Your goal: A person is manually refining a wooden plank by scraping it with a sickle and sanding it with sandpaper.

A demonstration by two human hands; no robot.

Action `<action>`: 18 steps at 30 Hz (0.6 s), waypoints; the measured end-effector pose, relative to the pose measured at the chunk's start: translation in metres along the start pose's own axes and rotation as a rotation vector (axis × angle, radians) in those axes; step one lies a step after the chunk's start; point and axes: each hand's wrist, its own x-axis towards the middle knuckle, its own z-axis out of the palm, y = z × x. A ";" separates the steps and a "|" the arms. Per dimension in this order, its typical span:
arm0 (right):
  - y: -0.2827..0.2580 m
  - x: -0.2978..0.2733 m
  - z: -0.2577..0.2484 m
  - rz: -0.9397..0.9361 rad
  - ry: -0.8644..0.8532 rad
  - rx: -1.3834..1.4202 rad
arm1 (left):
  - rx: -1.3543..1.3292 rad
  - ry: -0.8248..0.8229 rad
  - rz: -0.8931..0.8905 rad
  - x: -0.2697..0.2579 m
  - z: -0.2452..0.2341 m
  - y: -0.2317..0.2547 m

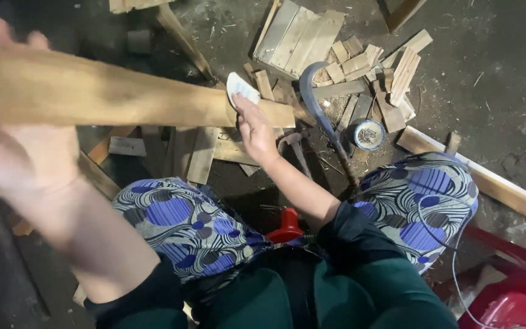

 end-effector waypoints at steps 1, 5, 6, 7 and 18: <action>-0.001 0.002 -0.001 0.022 0.020 -0.001 | -0.200 0.049 0.036 -0.005 0.021 -0.004; -0.020 0.010 -0.005 0.123 0.046 0.059 | -0.980 0.250 0.205 -0.021 0.097 -0.010; -0.040 0.019 -0.005 0.113 0.046 0.066 | -0.980 0.242 0.215 -0.008 0.062 -0.038; -0.059 0.028 -0.005 -0.020 0.040 0.098 | -0.532 -0.098 0.237 0.006 0.027 -0.066; -0.070 0.018 0.006 -0.362 0.052 -0.122 | -0.192 -0.312 0.345 0.032 -0.015 -0.139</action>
